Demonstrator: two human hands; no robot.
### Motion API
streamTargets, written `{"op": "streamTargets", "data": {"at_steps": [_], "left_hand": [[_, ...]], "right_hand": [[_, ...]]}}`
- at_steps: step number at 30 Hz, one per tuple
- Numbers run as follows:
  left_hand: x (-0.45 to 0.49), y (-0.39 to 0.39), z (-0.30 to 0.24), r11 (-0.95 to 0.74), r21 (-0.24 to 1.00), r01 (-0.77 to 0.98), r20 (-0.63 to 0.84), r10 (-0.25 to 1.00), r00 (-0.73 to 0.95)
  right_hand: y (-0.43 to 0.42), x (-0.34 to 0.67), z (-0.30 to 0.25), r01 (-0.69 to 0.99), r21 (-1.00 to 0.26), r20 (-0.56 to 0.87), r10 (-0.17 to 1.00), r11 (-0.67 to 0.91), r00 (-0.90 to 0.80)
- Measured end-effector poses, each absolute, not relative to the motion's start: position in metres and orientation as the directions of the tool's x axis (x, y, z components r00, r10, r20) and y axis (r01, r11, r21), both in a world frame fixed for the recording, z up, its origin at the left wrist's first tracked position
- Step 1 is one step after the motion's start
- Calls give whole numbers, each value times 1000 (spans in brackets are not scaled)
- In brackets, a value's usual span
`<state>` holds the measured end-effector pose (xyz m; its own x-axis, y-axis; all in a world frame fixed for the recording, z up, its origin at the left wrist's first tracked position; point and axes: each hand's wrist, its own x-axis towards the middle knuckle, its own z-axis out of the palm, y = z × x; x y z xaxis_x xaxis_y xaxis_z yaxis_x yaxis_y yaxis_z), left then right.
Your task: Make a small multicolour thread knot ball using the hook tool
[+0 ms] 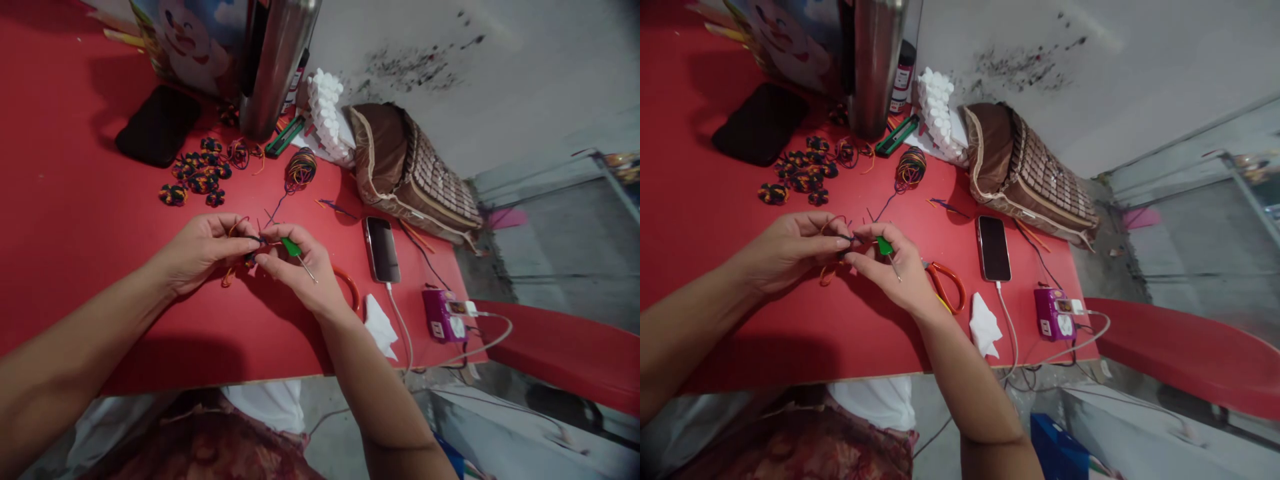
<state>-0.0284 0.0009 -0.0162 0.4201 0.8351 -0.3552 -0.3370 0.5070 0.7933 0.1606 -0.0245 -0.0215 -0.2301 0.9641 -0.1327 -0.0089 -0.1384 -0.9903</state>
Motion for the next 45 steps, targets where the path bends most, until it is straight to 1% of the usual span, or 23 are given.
{"op": "streamTargets", "data": {"at_steps": [3,6,9,11,17,20,27,33,38,41,45], "left_hand": [[-28,0,-17,499,794,-347,-342,839,423],[-27,-2,-17,534,767,-355,-380,825,419],[-28,0,-16,572,733,-368,-422,807,413],[-30,2,-16,581,729,-362,-423,798,430],[-35,6,-20,590,708,-387,-381,781,495],[-35,7,-22,579,706,-408,-361,790,495],[-33,8,-21,535,700,-473,-338,832,440],[-34,8,-20,528,706,-472,-376,844,382],[-33,8,-21,509,723,-468,-363,856,369],[-32,7,-20,495,739,-457,-367,865,343],[-31,5,-19,513,731,-450,-388,855,344]], "right_hand": [[-25,156,-21,-25,-989,-140,967,-149,-214],[-26,154,-20,-58,-988,-132,973,-145,-191],[-25,156,-18,-131,-963,-198,948,-236,-249],[-24,158,-17,-168,-942,-236,928,-292,-289],[-23,159,-14,-224,-921,-247,922,-319,-298],[-24,160,-14,-223,-923,-247,928,-313,-280],[-22,163,-16,-174,-928,-277,923,-329,-267],[-20,163,-20,-255,-884,-290,887,-392,-360],[-20,161,-25,-249,-896,-263,890,-368,-371],[-21,159,-25,-218,-905,-273,892,-365,-361],[-21,157,-22,-175,-924,-280,914,-339,-293]]}}
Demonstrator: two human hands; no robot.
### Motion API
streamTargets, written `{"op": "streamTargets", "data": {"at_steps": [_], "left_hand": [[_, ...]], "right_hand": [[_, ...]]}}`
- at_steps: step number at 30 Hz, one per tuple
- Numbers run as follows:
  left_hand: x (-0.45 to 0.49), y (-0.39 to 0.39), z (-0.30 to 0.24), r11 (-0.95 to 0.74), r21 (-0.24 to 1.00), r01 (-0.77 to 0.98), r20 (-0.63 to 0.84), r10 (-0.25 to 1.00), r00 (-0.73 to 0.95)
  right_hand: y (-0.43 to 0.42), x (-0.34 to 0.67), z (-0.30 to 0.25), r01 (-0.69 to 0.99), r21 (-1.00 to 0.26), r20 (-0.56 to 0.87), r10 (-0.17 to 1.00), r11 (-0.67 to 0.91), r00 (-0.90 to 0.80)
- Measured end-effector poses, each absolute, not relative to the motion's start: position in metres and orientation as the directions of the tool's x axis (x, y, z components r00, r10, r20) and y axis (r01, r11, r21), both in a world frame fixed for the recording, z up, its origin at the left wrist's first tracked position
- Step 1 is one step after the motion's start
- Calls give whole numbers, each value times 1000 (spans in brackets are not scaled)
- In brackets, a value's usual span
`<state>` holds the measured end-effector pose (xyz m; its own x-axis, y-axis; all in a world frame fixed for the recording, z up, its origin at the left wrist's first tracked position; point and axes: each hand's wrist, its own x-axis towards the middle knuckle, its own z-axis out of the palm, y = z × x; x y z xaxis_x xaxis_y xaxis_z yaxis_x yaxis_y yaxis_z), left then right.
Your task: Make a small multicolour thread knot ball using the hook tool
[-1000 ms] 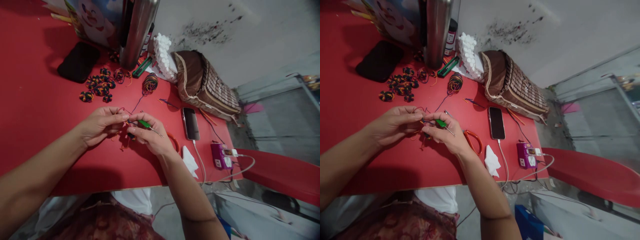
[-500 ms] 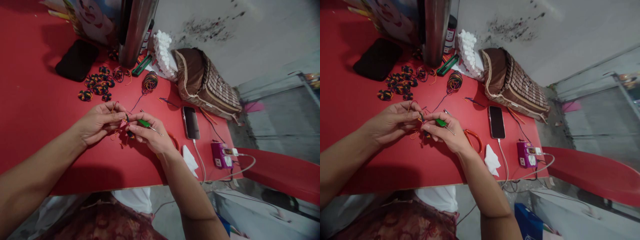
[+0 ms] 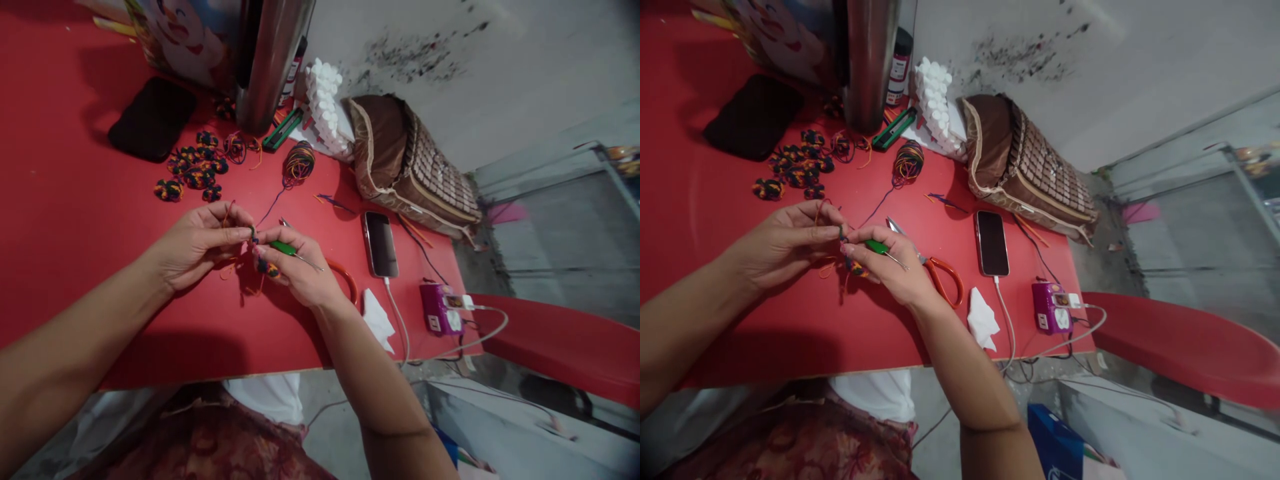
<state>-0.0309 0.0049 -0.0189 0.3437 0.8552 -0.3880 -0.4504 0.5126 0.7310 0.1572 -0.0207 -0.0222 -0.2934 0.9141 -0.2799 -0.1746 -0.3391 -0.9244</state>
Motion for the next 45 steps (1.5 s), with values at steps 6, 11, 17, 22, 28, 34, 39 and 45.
{"op": "streamTargets", "data": {"at_steps": [6,11,17,22,28,34,39,45], "left_hand": [[-31,3,-18,521,738,-429,-379,846,374],[-30,3,-18,481,764,-430,-354,869,344],[-27,3,-20,464,751,-470,-314,877,364],[-27,2,-21,466,745,-478,-302,874,380],[-26,0,-22,478,756,-447,-315,865,391],[-24,-1,-22,527,748,-403,-369,835,408],[-22,-2,-22,509,774,-377,-367,845,388],[-25,-1,-20,514,773,-372,-381,845,376]], "right_hand": [[-23,158,-22,-132,-954,-224,932,-269,-285],[-24,163,-26,-146,-964,-171,938,-223,-300],[-23,162,-25,-150,-970,-140,943,-192,-303],[-25,160,-23,-75,-986,-122,954,-147,-273],[-28,158,-23,139,-989,4,966,41,-259],[-27,155,-28,369,-833,307,899,413,-313],[-27,151,-30,451,-696,421,827,558,-374],[-27,155,-29,447,-747,377,868,492,-324]]}}
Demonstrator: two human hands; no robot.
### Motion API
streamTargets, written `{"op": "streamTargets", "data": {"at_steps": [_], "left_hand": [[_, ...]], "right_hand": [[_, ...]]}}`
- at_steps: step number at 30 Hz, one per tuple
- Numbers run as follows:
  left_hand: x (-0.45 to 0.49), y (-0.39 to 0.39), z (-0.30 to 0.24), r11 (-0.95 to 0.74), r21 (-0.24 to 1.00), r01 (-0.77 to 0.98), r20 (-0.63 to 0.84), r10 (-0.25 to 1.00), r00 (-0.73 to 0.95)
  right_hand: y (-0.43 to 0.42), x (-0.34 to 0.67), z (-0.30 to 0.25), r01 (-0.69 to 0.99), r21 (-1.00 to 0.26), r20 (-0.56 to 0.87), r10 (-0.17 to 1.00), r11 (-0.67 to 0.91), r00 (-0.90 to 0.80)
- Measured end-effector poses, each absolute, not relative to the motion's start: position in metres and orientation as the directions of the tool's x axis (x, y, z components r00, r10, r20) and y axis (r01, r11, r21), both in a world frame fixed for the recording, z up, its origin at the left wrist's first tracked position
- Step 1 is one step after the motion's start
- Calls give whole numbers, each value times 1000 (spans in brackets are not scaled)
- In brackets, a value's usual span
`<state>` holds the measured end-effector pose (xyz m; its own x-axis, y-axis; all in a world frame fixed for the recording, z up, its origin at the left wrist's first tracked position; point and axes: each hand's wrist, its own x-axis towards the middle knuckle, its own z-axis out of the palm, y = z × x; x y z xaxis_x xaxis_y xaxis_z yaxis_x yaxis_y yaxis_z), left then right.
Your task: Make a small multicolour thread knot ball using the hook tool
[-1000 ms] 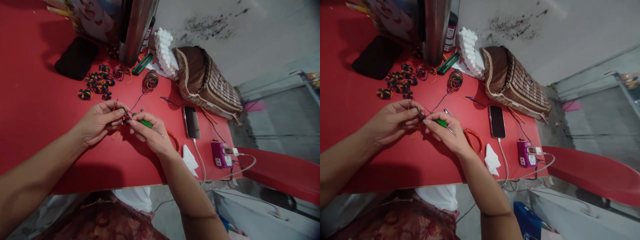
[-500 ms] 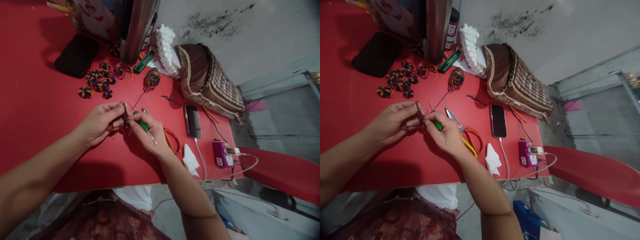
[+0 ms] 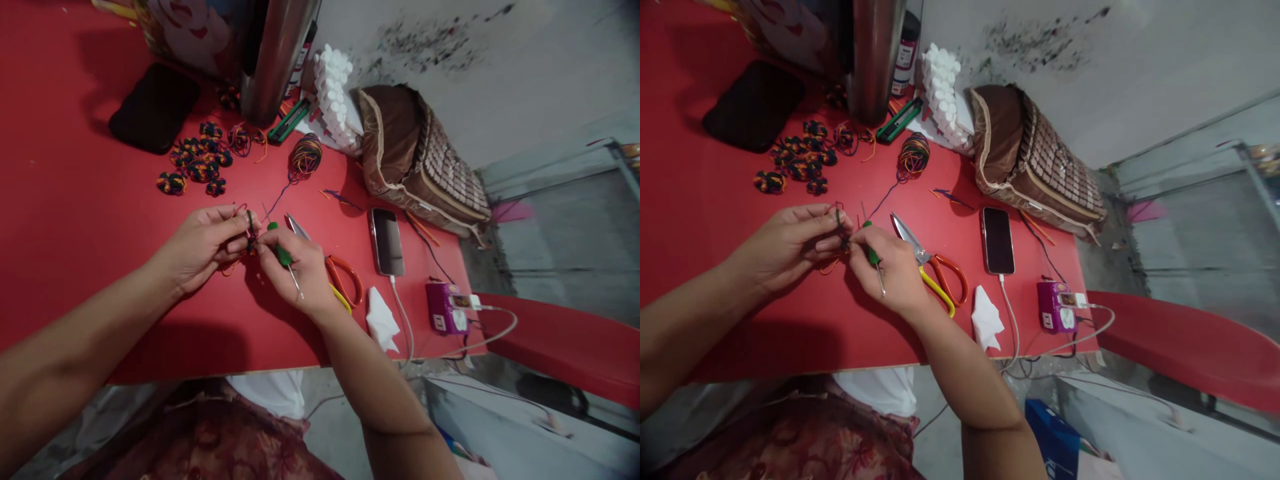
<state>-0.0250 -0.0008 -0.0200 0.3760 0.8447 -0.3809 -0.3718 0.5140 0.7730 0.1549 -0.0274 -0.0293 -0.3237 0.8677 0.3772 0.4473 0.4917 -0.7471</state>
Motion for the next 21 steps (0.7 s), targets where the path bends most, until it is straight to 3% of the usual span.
{"op": "streamTargets", "data": {"at_steps": [13,21], "left_hand": [[-28,1,-20,552,765,-332,-427,820,381],[-25,-4,-22,438,879,-188,-367,874,320]], "right_hand": [[-25,162,-31,433,-828,281,932,357,-230],[-25,163,-28,432,-833,267,935,346,-236]]}}
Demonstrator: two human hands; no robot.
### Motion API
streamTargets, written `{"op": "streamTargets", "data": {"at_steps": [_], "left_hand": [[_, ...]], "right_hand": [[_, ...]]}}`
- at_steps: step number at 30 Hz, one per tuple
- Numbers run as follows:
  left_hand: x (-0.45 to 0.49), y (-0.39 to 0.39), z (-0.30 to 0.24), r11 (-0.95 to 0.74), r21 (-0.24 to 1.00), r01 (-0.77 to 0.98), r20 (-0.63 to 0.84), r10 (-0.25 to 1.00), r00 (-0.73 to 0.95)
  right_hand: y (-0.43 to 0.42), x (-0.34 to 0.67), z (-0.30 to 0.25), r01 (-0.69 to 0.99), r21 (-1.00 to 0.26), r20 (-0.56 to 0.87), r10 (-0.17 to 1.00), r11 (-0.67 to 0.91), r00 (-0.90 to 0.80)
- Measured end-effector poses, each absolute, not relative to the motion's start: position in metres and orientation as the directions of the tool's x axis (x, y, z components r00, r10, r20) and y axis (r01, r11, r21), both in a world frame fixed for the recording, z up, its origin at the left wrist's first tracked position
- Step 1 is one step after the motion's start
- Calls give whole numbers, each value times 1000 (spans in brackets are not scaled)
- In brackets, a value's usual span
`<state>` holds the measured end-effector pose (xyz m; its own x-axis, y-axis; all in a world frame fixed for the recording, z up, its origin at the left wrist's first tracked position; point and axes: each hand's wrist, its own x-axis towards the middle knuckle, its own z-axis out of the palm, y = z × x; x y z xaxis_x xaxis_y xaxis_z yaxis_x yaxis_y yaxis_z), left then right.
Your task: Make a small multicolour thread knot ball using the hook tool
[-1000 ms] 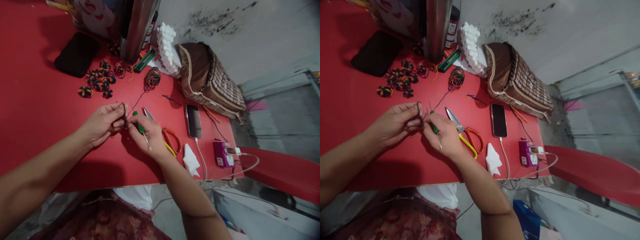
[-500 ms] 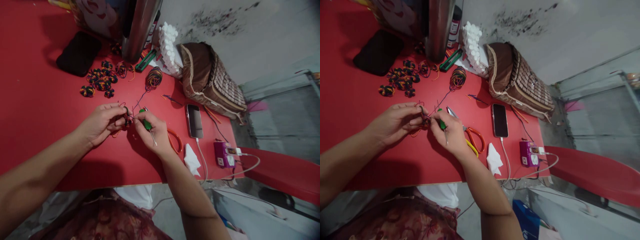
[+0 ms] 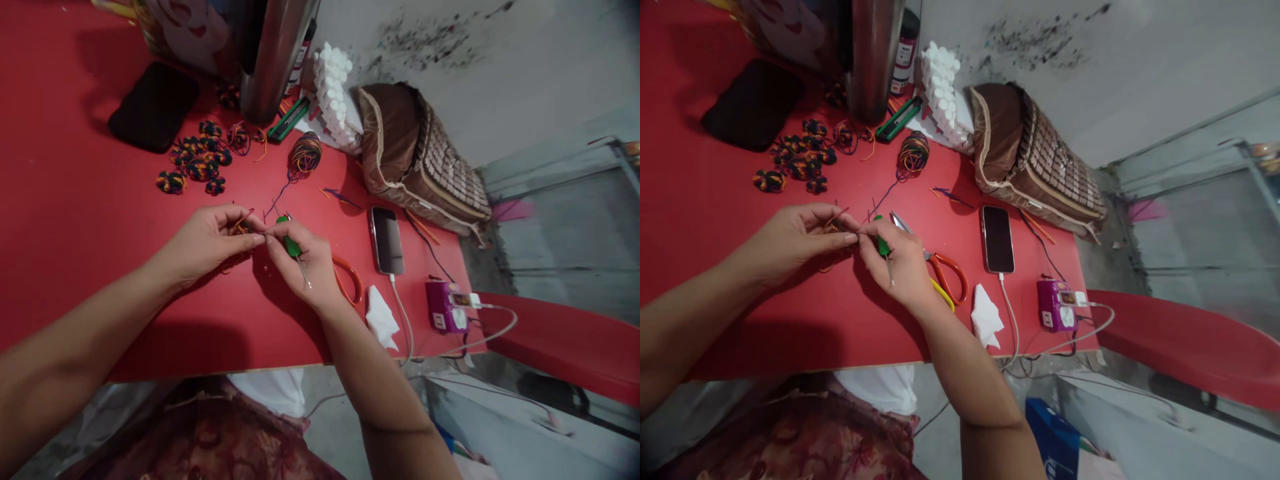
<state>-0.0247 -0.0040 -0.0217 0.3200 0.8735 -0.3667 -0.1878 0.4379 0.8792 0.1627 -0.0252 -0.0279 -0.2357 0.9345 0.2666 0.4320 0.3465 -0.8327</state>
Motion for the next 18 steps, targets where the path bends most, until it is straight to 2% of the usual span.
{"op": "streamTargets", "data": {"at_steps": [4,18], "left_hand": [[-23,-4,-23,396,908,-136,-345,892,291],[-24,-4,-17,387,913,-130,-343,899,272]], "right_hand": [[-26,163,-28,443,-829,254,936,341,-244],[-25,163,-27,490,-774,314,915,401,-253]]}}
